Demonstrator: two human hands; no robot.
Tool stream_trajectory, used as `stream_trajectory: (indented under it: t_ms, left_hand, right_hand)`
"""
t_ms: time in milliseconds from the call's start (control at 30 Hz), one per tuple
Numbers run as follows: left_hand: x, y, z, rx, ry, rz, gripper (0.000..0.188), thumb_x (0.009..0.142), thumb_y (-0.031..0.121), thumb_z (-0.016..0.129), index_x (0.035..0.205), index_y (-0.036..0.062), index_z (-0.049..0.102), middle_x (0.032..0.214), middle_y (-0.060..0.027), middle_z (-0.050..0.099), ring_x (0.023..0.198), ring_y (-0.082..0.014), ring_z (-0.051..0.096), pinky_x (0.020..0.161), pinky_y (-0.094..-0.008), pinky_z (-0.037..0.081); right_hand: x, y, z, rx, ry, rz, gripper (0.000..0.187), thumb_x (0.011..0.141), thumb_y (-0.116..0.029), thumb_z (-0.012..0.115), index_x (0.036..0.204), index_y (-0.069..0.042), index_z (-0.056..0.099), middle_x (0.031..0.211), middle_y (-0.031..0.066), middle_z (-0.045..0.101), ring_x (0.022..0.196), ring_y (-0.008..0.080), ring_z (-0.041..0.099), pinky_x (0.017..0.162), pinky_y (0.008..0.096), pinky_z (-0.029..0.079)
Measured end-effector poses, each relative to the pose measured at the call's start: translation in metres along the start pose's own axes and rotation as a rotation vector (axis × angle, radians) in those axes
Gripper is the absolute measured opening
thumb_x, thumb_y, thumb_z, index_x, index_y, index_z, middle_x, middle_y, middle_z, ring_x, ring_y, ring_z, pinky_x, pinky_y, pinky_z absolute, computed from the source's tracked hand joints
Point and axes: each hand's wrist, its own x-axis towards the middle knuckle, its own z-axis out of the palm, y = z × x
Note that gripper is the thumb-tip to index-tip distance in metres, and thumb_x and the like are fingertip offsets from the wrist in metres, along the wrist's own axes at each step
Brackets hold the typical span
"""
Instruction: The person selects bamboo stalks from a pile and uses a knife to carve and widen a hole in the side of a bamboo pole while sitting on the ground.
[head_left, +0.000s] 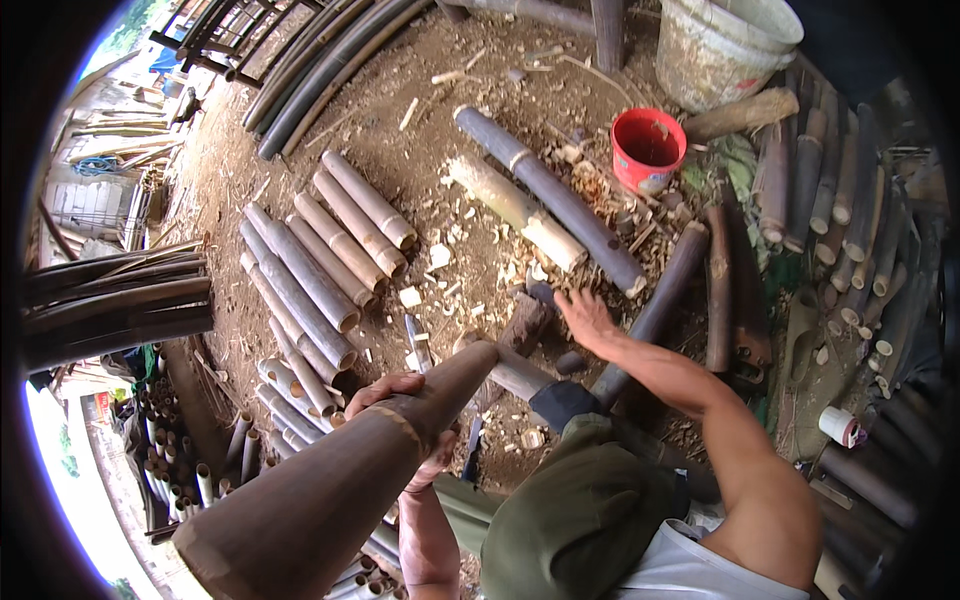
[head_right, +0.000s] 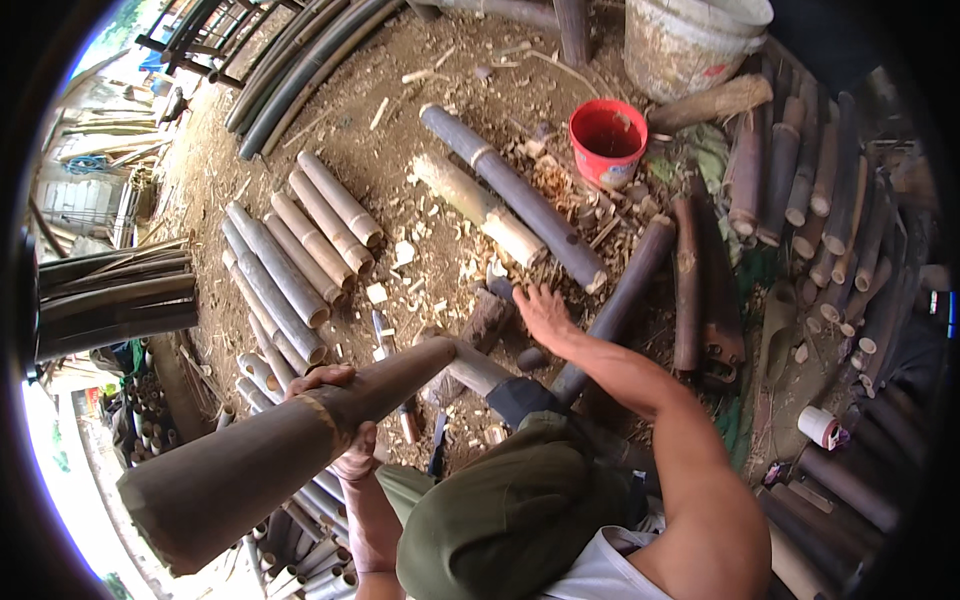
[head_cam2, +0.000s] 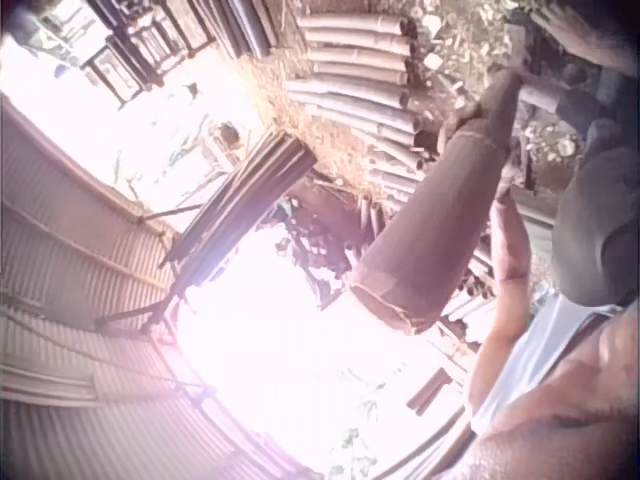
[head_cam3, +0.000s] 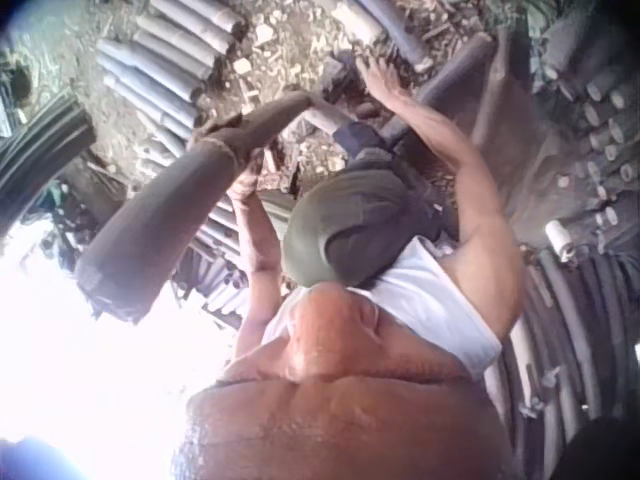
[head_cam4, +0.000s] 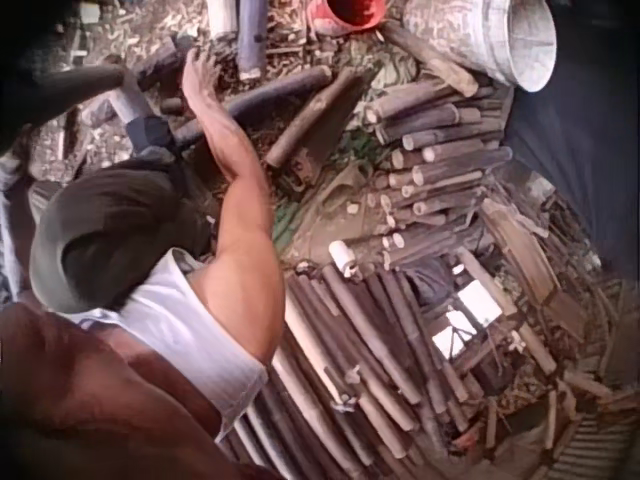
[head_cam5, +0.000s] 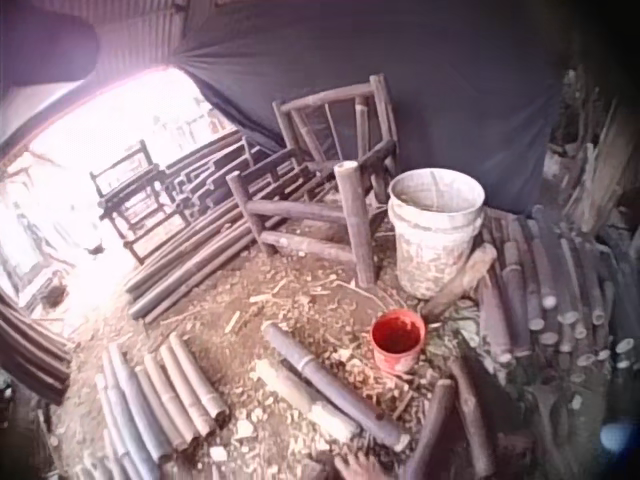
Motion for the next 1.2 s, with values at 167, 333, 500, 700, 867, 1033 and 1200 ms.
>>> stream_trajectory:
  t_ms: [167, 333, 500, 700, 867, 1033, 1200]
  left_hand:
    - [0.001, -0.008, -0.005, -0.094, -0.012, 0.166, 0.092, 0.061, 0.032, 0.093, 0.130, 0.0045, 0.038, 0.109, -0.0139, 0.059, 0.104, -0.0294, 0.060, 0.097, -0.0471, 0.045]
    - [0.001, -0.012, -0.013, -0.086, -0.062, 0.172, 0.093, 0.060, 0.035, 0.093, 0.130, 0.0067, 0.039, 0.110, -0.0118, 0.059, 0.105, -0.0282, 0.059, 0.098, -0.0458, 0.044]
    - [0.003, -0.012, -0.025, -0.068, -0.179, 0.182, 0.097, 0.058, 0.036, 0.095, 0.133, 0.0087, 0.040, 0.115, -0.0094, 0.058, 0.111, -0.0268, 0.057, 0.102, -0.0454, 0.041]
    - [0.009, -0.012, -0.009, -0.070, -0.127, 0.210, 0.094, 0.059, 0.033, 0.094, 0.130, 0.0052, 0.038, 0.107, -0.0138, 0.059, 0.103, -0.0299, 0.060, 0.096, -0.0469, 0.046]
    - [-0.001, -0.016, -0.018, -0.072, -0.047, 0.166, 0.096, 0.060, 0.034, 0.093, 0.133, 0.0045, 0.038, 0.109, -0.0136, 0.060, 0.107, -0.0290, 0.058, 0.096, -0.0448, 0.048]
    - [0.005, -0.006, -0.012, 0.003, -0.088, 0.066, 0.094, 0.062, 0.037, 0.092, 0.132, 0.0028, 0.039, 0.112, -0.0122, 0.058, 0.108, -0.0265, 0.058, 0.098, -0.0412, 0.046]
    - [0.000, -0.001, -0.015, 0.058, -0.011, 0.052, 0.103, 0.061, 0.044, 0.093, 0.135, 0.0015, 0.035, 0.110, -0.0126, 0.057, 0.105, -0.0262, 0.058, 0.099, -0.0414, 0.045]
  right_hand:
    - [-0.023, -0.033, -0.045, 0.859, 0.041, 0.044, 0.067, 0.086, -0.022, 0.050, 0.146, -0.002, 0.027, 0.095, 0.0232, 0.063, 0.068, 0.0294, 0.064, 0.065, 0.0441, 0.055]
    - [-0.022, -0.085, -0.076, 2.061, -0.496, 0.294, 0.026, 0.098, -0.018, 0.048, 0.115, 0.001, 0.044, 0.078, 0.0115, 0.060, 0.050, 0.0218, 0.060, 0.043, 0.0388, 0.054]
    - [-0.006, -0.110, -0.063, 1.968, -0.644, 0.421, 0.023, 0.099, -0.022, 0.049, 0.106, 0.000, 0.048, 0.074, 0.0084, 0.056, 0.049, 0.0199, 0.058, 0.041, 0.0385, 0.052]
    - [-0.030, -0.089, -0.069, 1.859, -0.532, 0.605, 0.023, 0.099, -0.021, 0.048, 0.108, 0.000, 0.048, 0.071, 0.0103, 0.054, 0.048, 0.0217, 0.058, 0.037, 0.0402, 0.049]
    - [-0.060, -0.116, -0.069, 1.903, -0.441, 0.619, 0.023, 0.095, -0.020, 0.052, 0.103, 0.002, 0.049, 0.067, 0.0133, 0.057, 0.047, 0.0247, 0.059, 0.040, 0.0409, 0.050]
    - [-0.059, -0.060, -0.092, 1.913, -0.339, 0.477, 0.019, 0.091, -0.009, 0.052, 0.101, 0.006, 0.049, 0.068, 0.0158, 0.060, 0.051, 0.0254, 0.062, 0.048, 0.0386, 0.056]
    - [-0.033, -0.040, -0.097, 0.382, -0.279, -0.321, 0.039, 0.082, -0.021, 0.062, 0.120, -0.011, 0.055, 0.078, 0.0130, 0.068, 0.065, 0.0239, 0.066, 0.054, 0.0382, 0.050]
